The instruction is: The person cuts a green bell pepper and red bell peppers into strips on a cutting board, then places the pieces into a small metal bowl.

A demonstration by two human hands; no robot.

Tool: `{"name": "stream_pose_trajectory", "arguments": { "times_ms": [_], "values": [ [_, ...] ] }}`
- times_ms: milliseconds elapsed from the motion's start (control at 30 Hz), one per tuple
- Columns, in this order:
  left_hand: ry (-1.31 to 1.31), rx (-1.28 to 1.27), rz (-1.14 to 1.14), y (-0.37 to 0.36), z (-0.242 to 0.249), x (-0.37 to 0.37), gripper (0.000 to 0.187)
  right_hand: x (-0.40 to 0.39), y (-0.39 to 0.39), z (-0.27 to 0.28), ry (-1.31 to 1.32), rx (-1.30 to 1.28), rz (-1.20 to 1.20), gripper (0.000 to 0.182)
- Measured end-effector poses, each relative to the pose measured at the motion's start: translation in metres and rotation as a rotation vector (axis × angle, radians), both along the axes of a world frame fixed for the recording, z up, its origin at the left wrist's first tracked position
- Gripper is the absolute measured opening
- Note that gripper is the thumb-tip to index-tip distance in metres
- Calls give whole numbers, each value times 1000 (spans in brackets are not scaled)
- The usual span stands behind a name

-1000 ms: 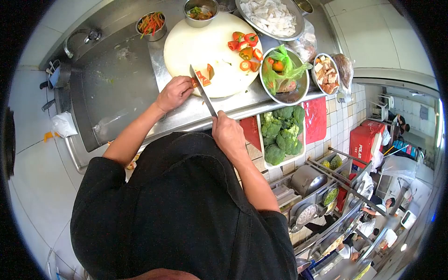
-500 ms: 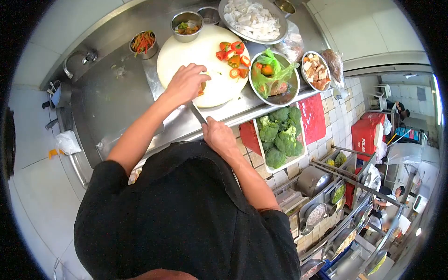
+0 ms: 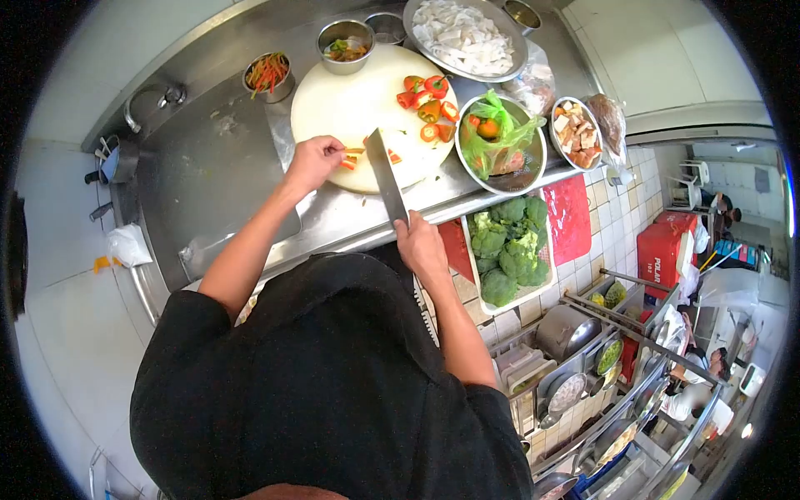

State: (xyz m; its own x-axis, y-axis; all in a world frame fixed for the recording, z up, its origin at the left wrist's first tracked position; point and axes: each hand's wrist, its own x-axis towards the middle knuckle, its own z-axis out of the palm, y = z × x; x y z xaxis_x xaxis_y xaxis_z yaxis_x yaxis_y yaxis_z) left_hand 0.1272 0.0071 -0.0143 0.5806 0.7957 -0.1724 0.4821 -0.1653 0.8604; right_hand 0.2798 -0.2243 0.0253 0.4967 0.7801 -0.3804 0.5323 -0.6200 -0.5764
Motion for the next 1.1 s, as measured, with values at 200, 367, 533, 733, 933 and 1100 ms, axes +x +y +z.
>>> {"name": "stream_pose_trajectory", "arguments": {
  "times_ms": [200,367,533,733,933,1100],
  "values": [
    [17,342,-117,-9,-29,-5,15,-11,23,35,-203,44,156,25],
    [41,392,-135,-12,-31,-5,13,-20,32,30,-257,74,229,22],
    [-3,354,-18,-20,-31,-10,13,-20,8,13,-238,-14,214,24],
    [18,312,125,-38,-30,-13,14,-23,11,32,-90,12,110,28],
    [26,240,140,-46,-26,-11,13,-38,16,37,-51,-23,120,27],
    [4,307,90,-44,-29,-15,12,-42,16,7,-58,-27,138,28]
  ]
}}
